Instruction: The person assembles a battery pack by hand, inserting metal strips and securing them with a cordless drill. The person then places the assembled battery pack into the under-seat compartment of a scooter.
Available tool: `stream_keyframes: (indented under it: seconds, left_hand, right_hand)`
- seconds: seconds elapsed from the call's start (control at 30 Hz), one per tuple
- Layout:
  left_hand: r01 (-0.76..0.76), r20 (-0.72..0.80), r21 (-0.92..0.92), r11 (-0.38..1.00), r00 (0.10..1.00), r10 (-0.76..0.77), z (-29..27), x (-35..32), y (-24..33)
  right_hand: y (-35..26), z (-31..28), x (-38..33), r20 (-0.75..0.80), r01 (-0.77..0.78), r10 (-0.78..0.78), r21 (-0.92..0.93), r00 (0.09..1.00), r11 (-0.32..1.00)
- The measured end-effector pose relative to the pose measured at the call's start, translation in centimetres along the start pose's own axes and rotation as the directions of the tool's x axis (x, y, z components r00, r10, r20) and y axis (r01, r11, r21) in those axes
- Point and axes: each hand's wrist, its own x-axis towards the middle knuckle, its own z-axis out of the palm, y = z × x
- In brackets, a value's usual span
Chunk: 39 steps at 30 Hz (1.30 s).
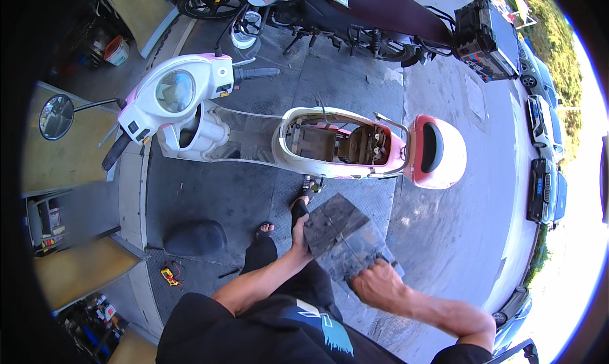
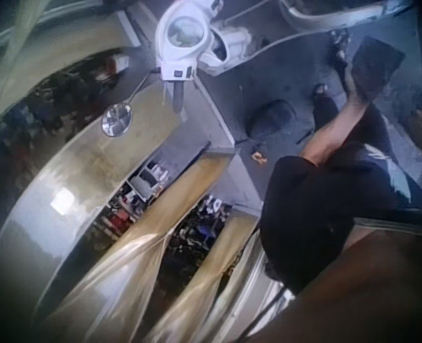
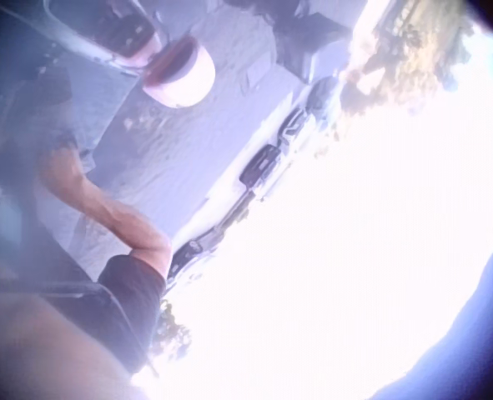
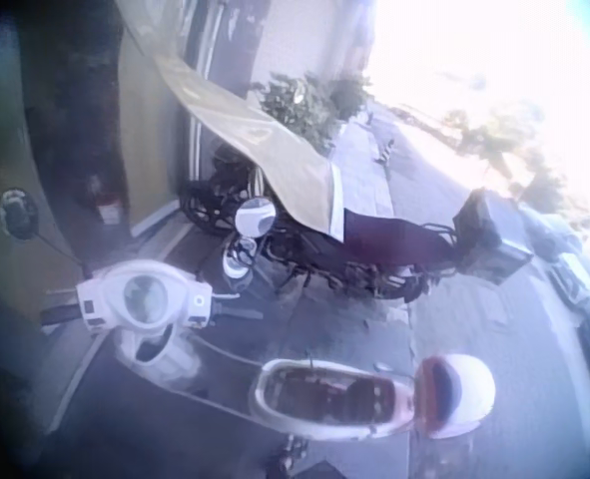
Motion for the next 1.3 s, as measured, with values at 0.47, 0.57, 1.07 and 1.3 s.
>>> stream_keyframes:
  seconds: [0.47,0.57,1.07,1.3]
  left_hand:
    - [-0.138,-0.382,0.285,0.948,0.891,0.245,3.1,14.9,6.1]
    - [-0.125,-0.514,0.305,0.944,0.813,0.274,0.4,10.9,9.6]
    - [-0.257,-0.972,0.219,0.941,0.027,0.233,-21.3,-6.9,1.2]
    - [-0.209,-0.922,0.370,0.905,0.033,0.385,-16.7,0.3,-3.0]
  right_hand:
    - [23.1,-12.5,17.0,0.190,0.294,-0.242,-0.330,0.951,0.897]
    - [25.3,-13.0,20.8,0.298,0.326,-0.230,-0.328,0.926,0.887]
    - [31.1,-15.5,26.4,0.221,0.426,-0.392,-0.134,0.893,0.895]
    - [31.7,-16.7,28.6,0.386,0.360,-0.300,-0.092,0.872,0.928]
